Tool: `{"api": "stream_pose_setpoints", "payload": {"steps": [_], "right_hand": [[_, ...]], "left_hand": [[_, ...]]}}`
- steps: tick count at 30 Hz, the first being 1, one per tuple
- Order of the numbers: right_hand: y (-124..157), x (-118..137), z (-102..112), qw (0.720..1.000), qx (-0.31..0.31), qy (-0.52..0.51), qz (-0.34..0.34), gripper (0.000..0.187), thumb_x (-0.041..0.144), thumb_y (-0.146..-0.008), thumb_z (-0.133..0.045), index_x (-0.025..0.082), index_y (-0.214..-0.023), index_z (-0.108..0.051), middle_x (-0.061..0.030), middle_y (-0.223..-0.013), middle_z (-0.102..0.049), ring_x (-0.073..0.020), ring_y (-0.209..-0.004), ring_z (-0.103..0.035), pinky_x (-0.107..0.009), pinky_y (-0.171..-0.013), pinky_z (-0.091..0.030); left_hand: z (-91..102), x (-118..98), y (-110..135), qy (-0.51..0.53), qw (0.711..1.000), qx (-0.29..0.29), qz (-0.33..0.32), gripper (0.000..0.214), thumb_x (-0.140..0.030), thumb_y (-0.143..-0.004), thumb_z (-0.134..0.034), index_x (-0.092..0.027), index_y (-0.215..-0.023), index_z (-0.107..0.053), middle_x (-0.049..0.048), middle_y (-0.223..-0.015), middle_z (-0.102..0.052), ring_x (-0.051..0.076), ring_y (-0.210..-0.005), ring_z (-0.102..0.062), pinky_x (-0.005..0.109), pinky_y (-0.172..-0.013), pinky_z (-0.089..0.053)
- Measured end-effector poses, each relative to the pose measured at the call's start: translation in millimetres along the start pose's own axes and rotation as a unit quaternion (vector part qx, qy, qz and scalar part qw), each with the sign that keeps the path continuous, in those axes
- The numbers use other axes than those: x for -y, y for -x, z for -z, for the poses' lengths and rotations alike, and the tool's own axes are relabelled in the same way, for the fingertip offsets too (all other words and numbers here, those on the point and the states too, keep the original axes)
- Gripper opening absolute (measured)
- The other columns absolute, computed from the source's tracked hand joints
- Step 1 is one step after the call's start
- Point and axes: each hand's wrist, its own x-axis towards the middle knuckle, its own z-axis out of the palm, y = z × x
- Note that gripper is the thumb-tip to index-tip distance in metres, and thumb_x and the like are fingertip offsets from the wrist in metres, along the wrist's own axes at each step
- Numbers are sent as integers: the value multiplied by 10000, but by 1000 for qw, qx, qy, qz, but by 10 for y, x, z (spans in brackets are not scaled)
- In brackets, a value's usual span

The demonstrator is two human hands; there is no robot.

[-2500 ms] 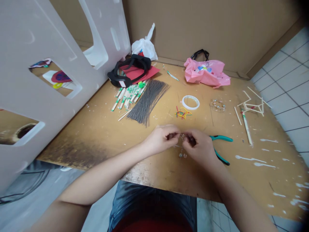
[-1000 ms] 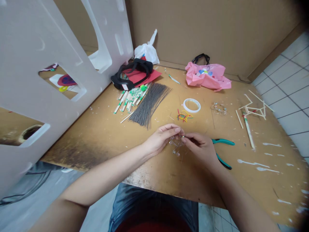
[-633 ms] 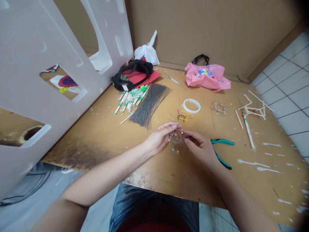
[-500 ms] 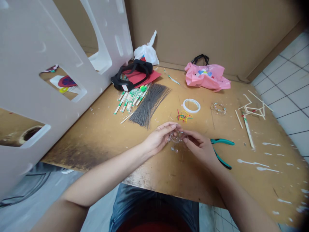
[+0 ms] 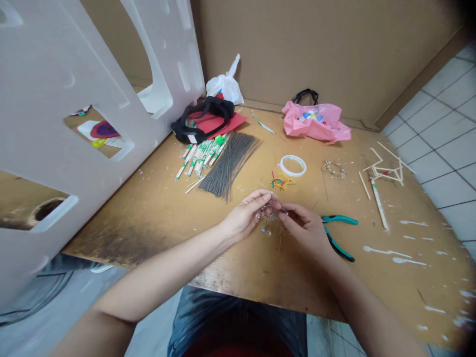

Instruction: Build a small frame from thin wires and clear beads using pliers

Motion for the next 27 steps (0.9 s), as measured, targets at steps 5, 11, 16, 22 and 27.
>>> {"api": "stream_pose_setpoints", "payload": {"steps": [5,11,16,22,27], "right_hand": [[6,-8,-3,999,-26,22,28,154,325,-821,-574,214,-869,-669,-27,-752,-649,-135,-644,-564,-279,-600,-469],[14,-20,-31,997,-43,35,47,132,317,-820,-572,209,-807,-645,0,-645,-593,-115,-557,-500,-252,-521,-416],[12,-14,-27,997,-35,38,64,122,311,-821,-573,207,-796,-632,1,-650,-589,-115,-564,-506,-249,-523,-414],[4,30,-15,994,-30,60,88,102,280,-822,-574,205,-791,-635,-5,-661,-598,-118,-583,-519,-256,-550,-424],[9,33,-7,993,-22,64,96,86,260,-827,-569,208,-805,-633,-7,-673,-604,-118,-591,-525,-257,-560,-427]], "left_hand": [[-2,2,19,13,1000,4,-1,159,-271,-736,-687,-122,-779,-648,34,-761,-640,82,-673,-544,193,-633,-399],[4,7,29,15,1000,20,8,174,-282,-731,-689,-131,-800,-640,31,-818,-640,89,-659,-559,215,-626,-417],[-3,-10,28,4,1000,21,2,202,-300,-717,-700,-129,-801,-634,38,-819,-647,95,-657,-568,213,-600,-420],[-1,-16,38,-29,999,39,-20,177,-308,-756,-664,-140,-788,-619,14,-777,-637,65,-580,-527,205,-578,-400],[1,-10,43,-35,998,37,-22,186,-314,-752,-668,-141,-790,-612,12,-781,-637,64,-580,-530,206,-581,-404]]}}
